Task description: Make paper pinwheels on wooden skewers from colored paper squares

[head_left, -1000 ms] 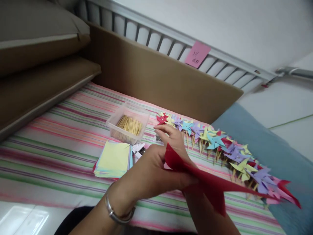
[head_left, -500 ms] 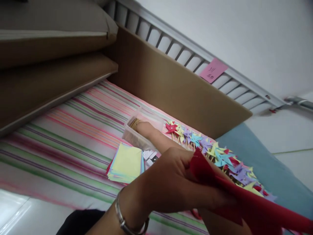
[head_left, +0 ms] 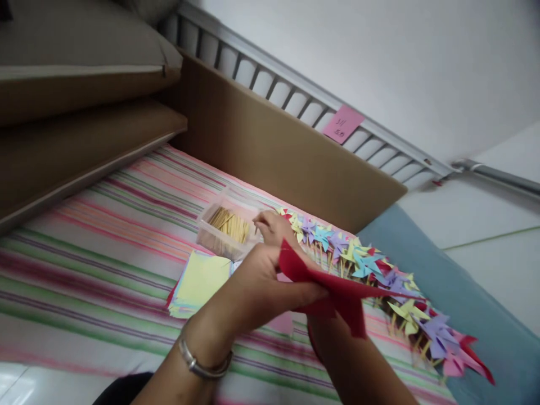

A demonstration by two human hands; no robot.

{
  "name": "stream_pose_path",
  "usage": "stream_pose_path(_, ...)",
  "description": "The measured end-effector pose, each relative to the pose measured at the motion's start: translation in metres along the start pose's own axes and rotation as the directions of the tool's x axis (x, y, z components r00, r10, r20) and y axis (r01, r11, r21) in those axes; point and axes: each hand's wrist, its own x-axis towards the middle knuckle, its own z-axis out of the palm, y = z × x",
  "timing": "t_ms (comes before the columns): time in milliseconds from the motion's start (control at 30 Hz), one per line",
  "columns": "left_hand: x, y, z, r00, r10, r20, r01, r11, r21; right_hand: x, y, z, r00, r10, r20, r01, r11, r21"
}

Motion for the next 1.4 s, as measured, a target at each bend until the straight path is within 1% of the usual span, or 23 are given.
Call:
stream_pose_path(100, 0.009, -0.012, 0.003, 0.999, -0.049, 0.007, 0.049, 0.998, 0.027, -0.043, 0.008, -0.031, 0.975, 0.190, -0.117, -0.158, 0.958, 0.241)
stream_pose_path(167, 0.015, -0.025, 0.008, 0.991, -0.132, -0.003, 0.132, 0.990, 0.054, -0.072, 0.019, -0.043, 0.926, 0.307, -0.220, -0.174, 0.864, 0.472)
stream_pose_path(267, 0.024, -0.050, 0.013, 0.976, -0.213, -0.038, 0.216, 0.972, 0.093, -0.099, 0.044, -0.045, 0.839, 0.476, -0.264, -0.179, 0.700, 0.692)
stream_pose_path(333, 0.029, -0.070, 0.013, 0.965, -0.245, -0.097, 0.255, 0.960, 0.115, -0.107, 0.064, -0.043, 0.774, 0.566, -0.282, -0.194, 0.637, 0.746)
stream_pose_path(367, 0.032, -0.080, 0.011, 0.956, -0.268, -0.119, 0.282, 0.951, 0.125, -0.110, 0.074, -0.042, 0.729, 0.607, -0.314, -0.198, 0.627, 0.753)
stream_pose_path(433, 0.034, -0.097, 0.007, 0.934, -0.299, -0.195, 0.327, 0.936, 0.131, -0.117, 0.093, -0.044, 0.666, 0.653, -0.360, -0.193, 0.618, 0.762)
stream_pose_path(533, 0.035, -0.111, 0.002, 0.925, -0.298, -0.237, 0.342, 0.925, 0.169, -0.125, 0.112, -0.053, 0.612, 0.684, -0.397, -0.182, 0.611, 0.771)
stream_pose_path(700, 0.036, -0.106, 0.005, 0.913, -0.309, -0.268, 0.367, 0.908, 0.204, -0.117, 0.117, -0.071, 0.636, 0.654, -0.409, -0.222, 0.663, 0.715)
stream_pose_path(767, 0.036, -0.101, 0.005, 0.912, -0.316, -0.263, 0.374, 0.903, 0.212, -0.120, 0.109, -0.077, 0.657, 0.608, -0.445, -0.261, 0.738, 0.622)
stream_pose_path(800, 0.035, -0.099, 0.004, 0.914, -0.313, -0.258, 0.368, 0.906, 0.208, -0.126, 0.103, -0.080, 0.690, 0.556, -0.464, -0.293, 0.800, 0.524)
stream_pose_path(867, 0.035, -0.096, 0.000, 0.923, -0.293, -0.250, 0.344, 0.919, 0.193, -0.150, 0.089, -0.083, 0.820, 0.393, -0.416, -0.342, 0.919, 0.195)
stream_pose_path(900, 0.035, -0.095, -0.002, 0.926, -0.280, -0.253, 0.330, 0.925, 0.186, -0.166, 0.082, -0.082, 0.904, 0.285, -0.319, -0.300, 0.954, 0.002)
stream_pose_path(933, 0.035, -0.094, -0.004, 0.929, -0.268, -0.256, 0.319, 0.931, 0.179, -0.183, 0.075, -0.079, 0.968, 0.193, -0.159, -0.215, 0.967, -0.136)
stream_pose_path(967, 0.034, -0.093, -0.004, 0.930, -0.262, -0.257, 0.310, 0.935, 0.172, -0.199, 0.070, -0.074, 0.992, 0.123, 0.027, -0.115, 0.971, -0.211)
stream_pose_path(1000, 0.034, -0.092, -0.004, 0.932, -0.258, -0.255, 0.304, 0.939, 0.163, -0.214, 0.067, -0.067, 0.977, 0.083, 0.196, -0.030, 0.965, -0.262)
stream_pose_path(1033, 0.034, -0.092, -0.003, 0.934, -0.254, -0.252, 0.298, 0.942, 0.153, -0.226, 0.066, -0.060, 0.944, 0.072, 0.322, 0.036, 0.947, -0.318)
stream_pose_path(1067, 0.033, -0.091, -0.001, 0.936, -0.253, -0.246, 0.294, 0.945, 0.146, -0.235, 0.067, -0.052, 0.913, 0.099, 0.395, 0.063, 0.924, -0.378)
stream_pose_path(1100, 0.033, -0.091, 0.000, 0.938, -0.252, -0.239, 0.290, 0.946, 0.142, -0.240, 0.070, -0.045, 0.901, 0.151, 0.407, 0.048, 0.897, -0.439)
stream_pose_path(1167, 0.032, -0.088, 0.002, 0.943, -0.250, -0.221, 0.284, 0.948, 0.141, -0.239, 0.076, -0.039, 0.891, 0.244, 0.383, -0.005, 0.848, -0.530)
stream_pose_path(1267, 0.030, -0.081, -0.001, 0.953, -0.242, -0.182, 0.268, 0.954, 0.138, -0.221, 0.080, -0.051, 0.898, 0.362, 0.249, -0.186, 0.827, -0.530)
stream_pose_path(1333, 0.029, -0.075, -0.006, 0.960, -0.217, -0.175, 0.240, 0.963, 0.125, -0.204, 0.077, -0.068, 0.885, 0.451, 0.116, -0.392, 0.856, -0.338)
stream_pose_path(1367, 0.028, -0.073, -0.008, 0.963, -0.205, -0.173, 0.228, 0.966, 0.123, -0.196, 0.074, -0.076, 0.871, 0.487, 0.061, -0.472, 0.865, -0.170)
stream_pose_path(1400, 0.028, -0.072, -0.010, 0.966, -0.199, -0.166, 0.221, 0.967, 0.125, -0.187, 0.070, -0.082, 0.861, 0.508, 0.020, -0.508, 0.861, 0.017)
